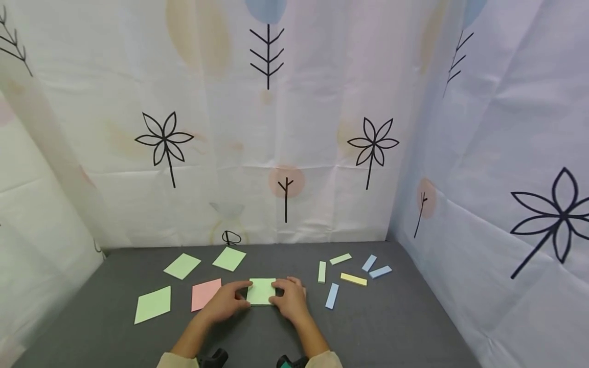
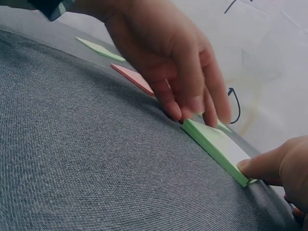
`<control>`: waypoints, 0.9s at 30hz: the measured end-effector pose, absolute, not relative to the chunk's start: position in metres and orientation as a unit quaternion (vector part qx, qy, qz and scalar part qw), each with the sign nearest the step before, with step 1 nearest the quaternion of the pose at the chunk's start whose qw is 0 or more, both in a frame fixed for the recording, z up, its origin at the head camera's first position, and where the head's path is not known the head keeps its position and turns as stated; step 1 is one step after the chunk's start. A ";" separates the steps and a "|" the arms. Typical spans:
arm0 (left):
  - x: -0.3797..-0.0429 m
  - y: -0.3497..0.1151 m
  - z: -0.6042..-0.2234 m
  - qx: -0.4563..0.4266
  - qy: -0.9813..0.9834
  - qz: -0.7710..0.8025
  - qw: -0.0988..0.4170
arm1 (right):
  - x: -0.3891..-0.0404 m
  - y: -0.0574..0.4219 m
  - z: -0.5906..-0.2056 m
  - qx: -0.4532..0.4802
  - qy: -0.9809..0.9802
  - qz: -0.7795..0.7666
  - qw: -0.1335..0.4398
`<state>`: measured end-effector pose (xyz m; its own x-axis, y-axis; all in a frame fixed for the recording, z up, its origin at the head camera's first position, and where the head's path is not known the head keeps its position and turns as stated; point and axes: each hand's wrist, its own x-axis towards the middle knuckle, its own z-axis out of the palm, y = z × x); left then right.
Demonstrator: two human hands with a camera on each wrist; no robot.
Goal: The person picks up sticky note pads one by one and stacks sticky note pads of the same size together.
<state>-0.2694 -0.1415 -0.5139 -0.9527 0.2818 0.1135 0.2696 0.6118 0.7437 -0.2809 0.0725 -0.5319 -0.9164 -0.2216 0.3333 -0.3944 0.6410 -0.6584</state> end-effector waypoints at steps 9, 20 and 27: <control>-0.294 -0.155 -0.507 0.111 0.877 0.467 -0.016 | -0.283 0.073 -0.534 0.171 -0.896 0.395 0.106; -0.320 -0.174 -0.514 0.047 0.920 0.362 -0.146 | -0.283 0.073 -0.533 0.171 -0.894 0.400 0.104; -0.324 -0.178 -0.521 0.067 0.962 0.230 -0.133 | -0.282 0.073 -0.532 0.166 -0.894 0.402 0.104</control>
<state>-0.3244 -0.1780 -0.5208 -0.9558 0.0677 0.2862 0.1899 0.8851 0.4249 -0.2819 0.0730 -0.5321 -0.9232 -0.2133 0.3197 -0.3807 0.6212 -0.6850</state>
